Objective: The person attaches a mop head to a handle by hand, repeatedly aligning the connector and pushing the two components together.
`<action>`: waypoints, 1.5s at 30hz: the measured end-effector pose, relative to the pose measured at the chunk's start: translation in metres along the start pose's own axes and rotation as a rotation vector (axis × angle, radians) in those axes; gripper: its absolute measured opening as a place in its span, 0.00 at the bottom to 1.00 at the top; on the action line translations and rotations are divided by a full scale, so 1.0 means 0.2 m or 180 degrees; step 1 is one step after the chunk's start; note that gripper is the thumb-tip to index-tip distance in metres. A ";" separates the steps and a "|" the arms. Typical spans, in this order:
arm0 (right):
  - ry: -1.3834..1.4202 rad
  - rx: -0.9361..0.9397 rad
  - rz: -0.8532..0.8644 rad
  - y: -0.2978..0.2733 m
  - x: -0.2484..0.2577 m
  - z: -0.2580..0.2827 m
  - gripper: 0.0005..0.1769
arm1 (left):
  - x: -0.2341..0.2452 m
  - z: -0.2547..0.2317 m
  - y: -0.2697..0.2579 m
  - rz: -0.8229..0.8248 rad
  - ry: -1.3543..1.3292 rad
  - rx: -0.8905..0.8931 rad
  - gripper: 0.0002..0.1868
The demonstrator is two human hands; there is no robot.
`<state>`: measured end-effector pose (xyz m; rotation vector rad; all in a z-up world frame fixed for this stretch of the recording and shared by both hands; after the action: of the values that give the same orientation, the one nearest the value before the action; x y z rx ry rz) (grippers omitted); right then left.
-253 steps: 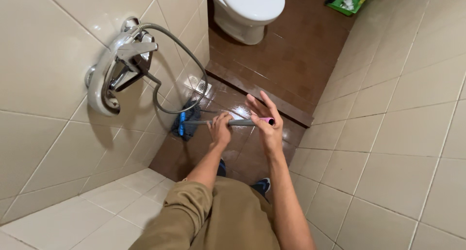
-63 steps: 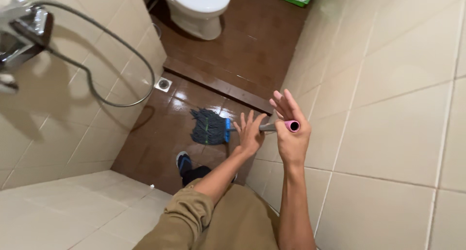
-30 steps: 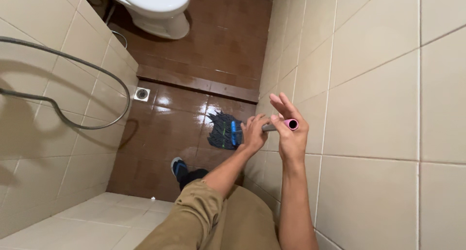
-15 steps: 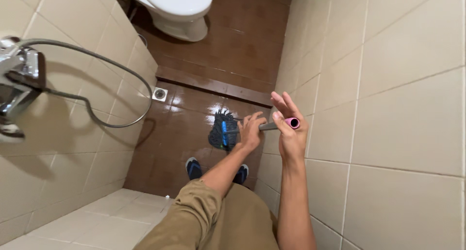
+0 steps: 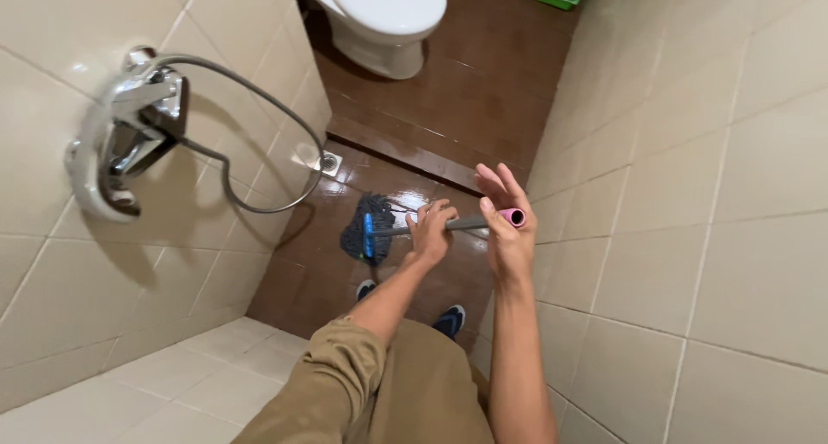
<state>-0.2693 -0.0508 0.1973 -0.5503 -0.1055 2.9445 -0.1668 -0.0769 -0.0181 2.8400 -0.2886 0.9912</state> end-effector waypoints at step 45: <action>-0.0657 -0.0384 0.0701 -0.03 -0.43 -0.05 0.35 | 0.45 0.26 -0.19 -0.0764 0.0069 0.1131 0.12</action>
<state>-0.1859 -0.0575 0.2189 -0.2865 -0.2624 3.2200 -0.0579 -0.0625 -0.0041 3.0695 0.2528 1.1150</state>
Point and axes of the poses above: each hand's wrist, its own y-axis towards the middle knuckle, its own x-axis out of the back of the hand, z = x × y, the point moved 7 cm from there along y, towards the middle knuckle, and after that the axes turned 10 degrees about -x, right-handed, at the moved point
